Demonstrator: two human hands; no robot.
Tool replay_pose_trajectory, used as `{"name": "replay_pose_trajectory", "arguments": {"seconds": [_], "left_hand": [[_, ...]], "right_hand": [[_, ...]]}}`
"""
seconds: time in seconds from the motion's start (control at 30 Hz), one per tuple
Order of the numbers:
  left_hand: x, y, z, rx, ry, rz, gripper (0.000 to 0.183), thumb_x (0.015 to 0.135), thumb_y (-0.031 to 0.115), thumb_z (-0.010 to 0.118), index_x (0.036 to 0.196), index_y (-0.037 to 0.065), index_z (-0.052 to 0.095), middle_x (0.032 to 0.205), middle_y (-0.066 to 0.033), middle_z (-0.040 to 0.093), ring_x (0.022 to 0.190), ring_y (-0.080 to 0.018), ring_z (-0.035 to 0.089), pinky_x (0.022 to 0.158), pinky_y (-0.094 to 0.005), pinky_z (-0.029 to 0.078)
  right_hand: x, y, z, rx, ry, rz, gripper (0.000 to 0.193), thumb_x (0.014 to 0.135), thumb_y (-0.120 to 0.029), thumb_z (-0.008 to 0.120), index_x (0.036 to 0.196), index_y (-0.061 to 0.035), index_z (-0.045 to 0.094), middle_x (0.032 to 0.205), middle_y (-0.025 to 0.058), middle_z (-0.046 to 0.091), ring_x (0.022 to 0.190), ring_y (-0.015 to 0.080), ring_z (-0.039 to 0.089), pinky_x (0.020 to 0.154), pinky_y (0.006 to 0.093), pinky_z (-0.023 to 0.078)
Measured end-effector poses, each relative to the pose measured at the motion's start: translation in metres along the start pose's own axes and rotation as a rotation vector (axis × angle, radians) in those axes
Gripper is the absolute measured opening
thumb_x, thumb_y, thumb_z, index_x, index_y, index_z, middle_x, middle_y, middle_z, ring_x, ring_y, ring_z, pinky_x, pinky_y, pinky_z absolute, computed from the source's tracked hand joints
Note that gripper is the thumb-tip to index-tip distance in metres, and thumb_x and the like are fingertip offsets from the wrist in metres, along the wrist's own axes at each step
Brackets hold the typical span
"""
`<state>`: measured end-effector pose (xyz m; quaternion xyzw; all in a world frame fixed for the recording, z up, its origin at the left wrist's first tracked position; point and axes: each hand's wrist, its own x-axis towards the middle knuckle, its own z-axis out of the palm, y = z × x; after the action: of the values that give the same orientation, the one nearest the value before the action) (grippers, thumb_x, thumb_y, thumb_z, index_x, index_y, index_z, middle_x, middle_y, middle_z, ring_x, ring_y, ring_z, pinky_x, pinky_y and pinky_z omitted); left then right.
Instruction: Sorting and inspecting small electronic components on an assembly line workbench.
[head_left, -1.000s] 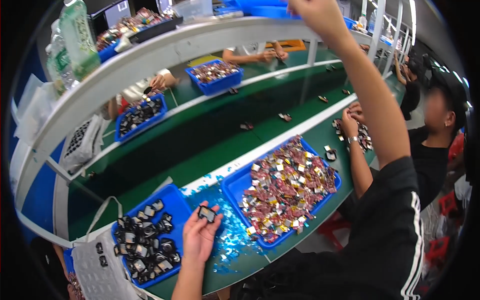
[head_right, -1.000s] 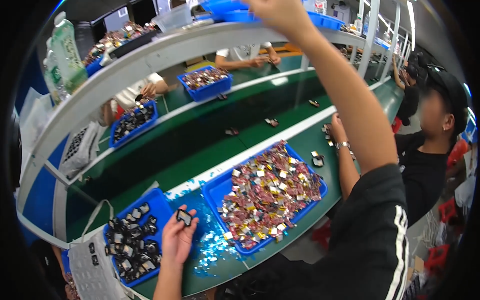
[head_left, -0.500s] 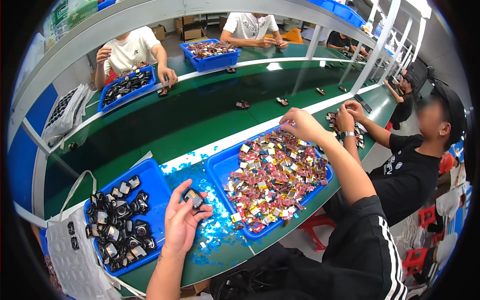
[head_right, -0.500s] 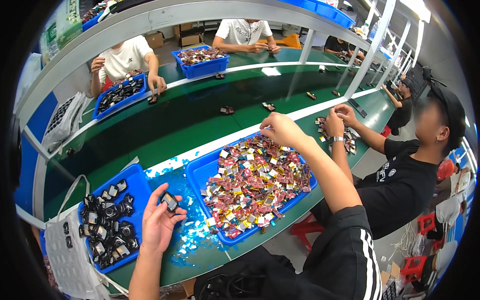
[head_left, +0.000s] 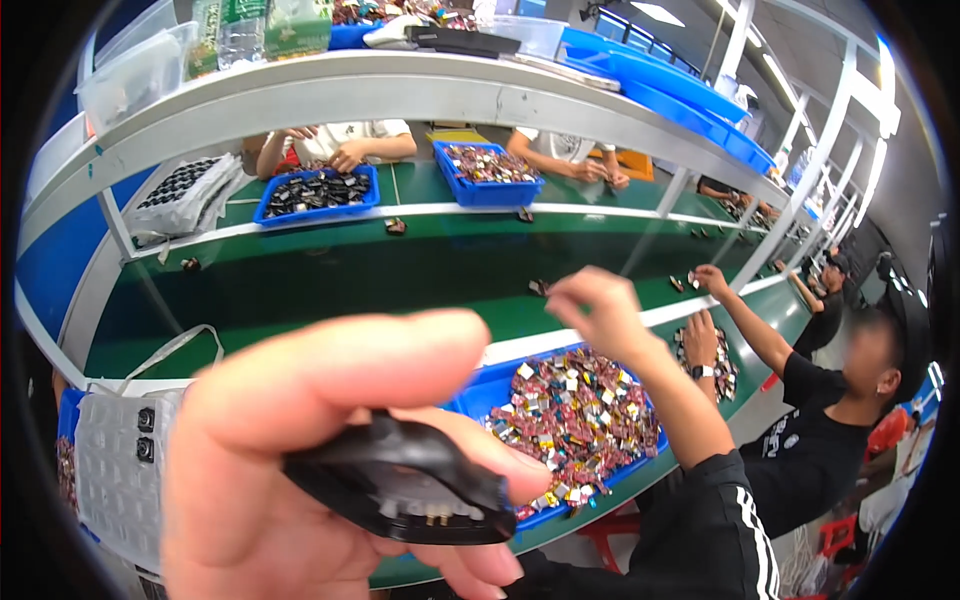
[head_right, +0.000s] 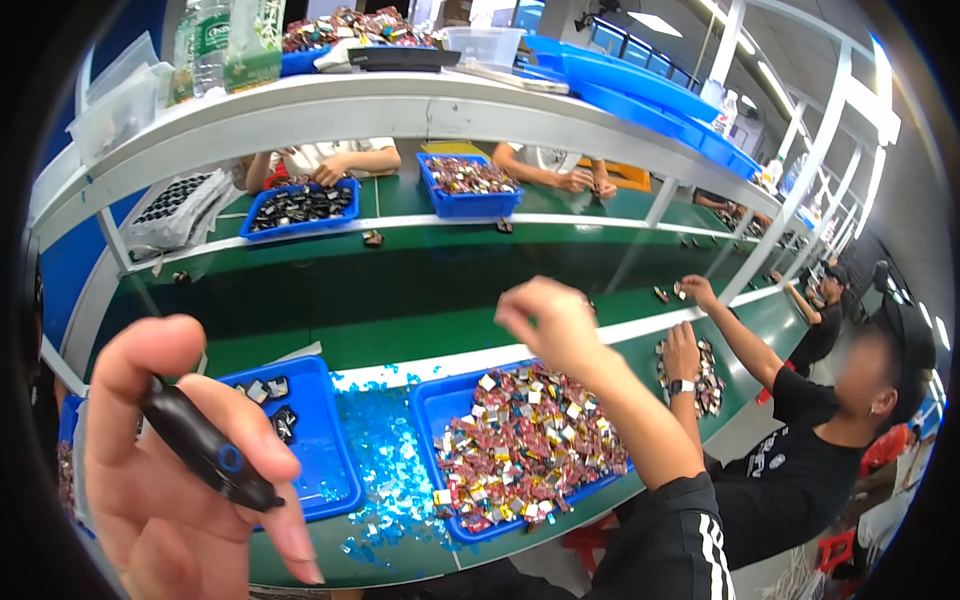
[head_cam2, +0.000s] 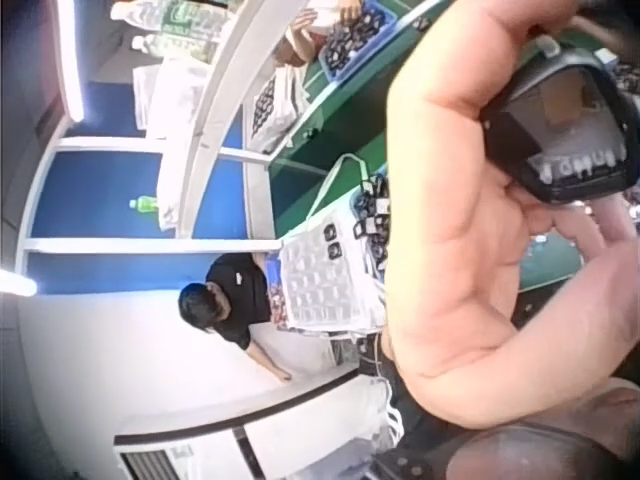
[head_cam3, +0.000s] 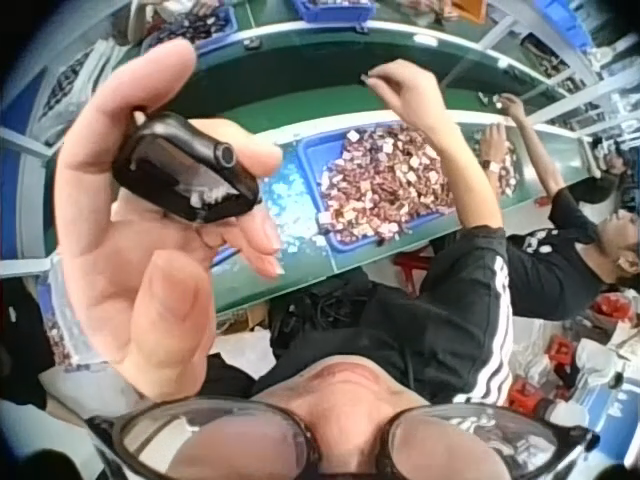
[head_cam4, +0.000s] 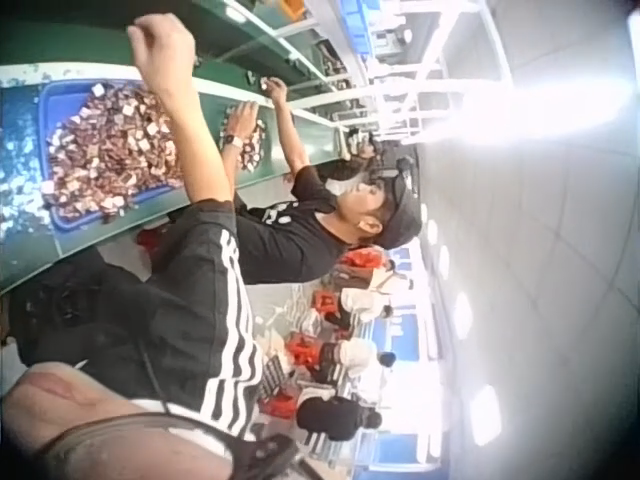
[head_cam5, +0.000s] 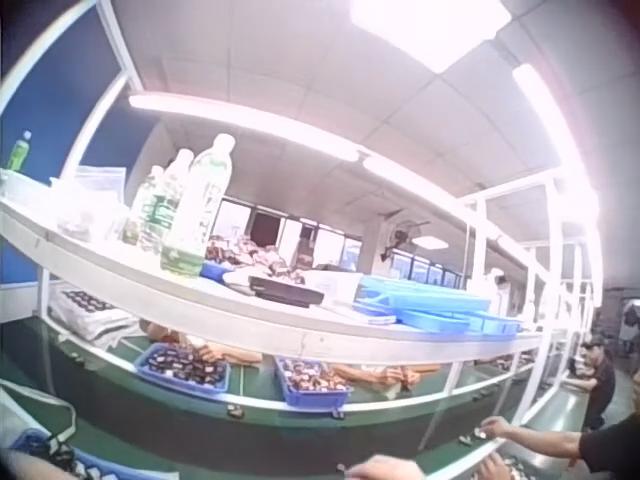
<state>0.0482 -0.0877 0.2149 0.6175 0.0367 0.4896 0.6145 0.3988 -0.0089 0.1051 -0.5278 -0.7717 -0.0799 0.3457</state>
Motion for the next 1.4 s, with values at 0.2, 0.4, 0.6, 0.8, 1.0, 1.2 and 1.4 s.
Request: {"name": "replay_pose_trajectory", "arguments": {"seconds": [0.2,0.4,0.6,0.8,1.0,1.2,1.4], "left_hand": [[0.008,0.013,0.016,-0.091,0.065,0.049,0.07,0.09,0.019,0.064,0.144,-0.002,0.026,0.114,-0.02,0.058,0.083,-0.0185,0.059,0.072,-0.0278,0.053],[0.031,0.008,0.018,-0.072,0.149,0.087,0.072,0.09,0.021,0.063,0.146,-0.001,0.023,0.114,-0.0204,0.057,0.08,-0.0164,0.058,0.067,-0.0246,0.051],[-0.018,-0.088,-0.048,0.239,0.513,-0.169,0.047,0.093,0.005,0.056,0.138,0.005,0.041,0.107,-0.0081,0.055,0.077,-0.0111,0.056,0.063,-0.0215,0.047],[-0.051,-0.152,-0.074,0.465,0.632,-0.2,0.046,0.09,-0.003,0.056,0.134,0.005,0.044,0.102,-0.004,0.053,0.075,-0.0085,0.052,0.064,-0.0205,0.047],[-0.062,-0.186,-0.098,0.509,0.688,-0.201,0.047,0.088,-0.006,0.057,0.131,0.006,0.045,0.092,0.0016,0.046,0.077,-0.007,0.046,0.067,-0.0195,0.043],[-0.073,-0.189,-0.092,0.483,0.647,-0.26,0.05,0.087,-0.005,0.06,0.133,0.005,0.043,0.105,-0.0026,0.054,0.09,-0.0104,0.052,0.077,-0.0219,0.045],[-0.08,-0.199,-0.094,0.529,0.623,-0.265,0.05,0.088,-0.005,0.06,0.133,0.008,0.043,0.107,-0.0032,0.054,0.091,-0.0106,0.053,0.075,-0.0201,0.046]], "right_hand": [[0.196,-0.005,-0.164,-0.315,0.78,-0.159,0.022,0.086,-0.025,0.067,0.091,-0.0044,0.071,0.083,0.0117,0.07,0.072,0.0196,0.067,0.067,0.0332,0.051],[0.291,0.06,-0.218,-0.729,-0.3,0.604,0.039,0.08,-0.038,0.072,0.111,-0.0152,0.071,0.103,0.0097,0.071,0.085,0.0224,0.068,0.074,0.0414,0.056],[0.283,0.072,-0.216,-0.463,-0.271,0.662,0.03,0.077,-0.031,0.077,0.098,-0.0095,0.074,0.088,0.0054,0.072,0.078,0.0194,0.066,0.067,0.0366,0.054],[0.298,0.093,-0.201,-0.476,0.354,0.499,0.024,0.077,-0.024,0.075,0.087,-0.0028,0.073,0.086,0.0176,0.071,0.085,0.0297,0.069,0.08,0.0373,0.053],[0.327,0.05,-0.184,-0.332,0.318,0.336,0.026,0.079,-0.027,0.075,0.094,-0.0051,0.072,0.096,0.0178,0.07,0.092,0.0328,0.068,0.085,0.0394,0.053],[0.335,0.025,-0.161,-0.542,-0.018,0.404,0.039,0.078,-0.021,0.077,0.111,-0.0038,0.066,0.114,0.018,0.066,0.108,0.0332,0.063,0.091,0.0406,0.052],[0.328,0.017,-0.147,-0.618,-0.037,0.365,0.033,0.082,-0.027,0.075,0.104,-0.0037,0.069,0.108,0.0186,0.068,0.1,0.0335,0.066,0.085,0.0404,0.054]]}}
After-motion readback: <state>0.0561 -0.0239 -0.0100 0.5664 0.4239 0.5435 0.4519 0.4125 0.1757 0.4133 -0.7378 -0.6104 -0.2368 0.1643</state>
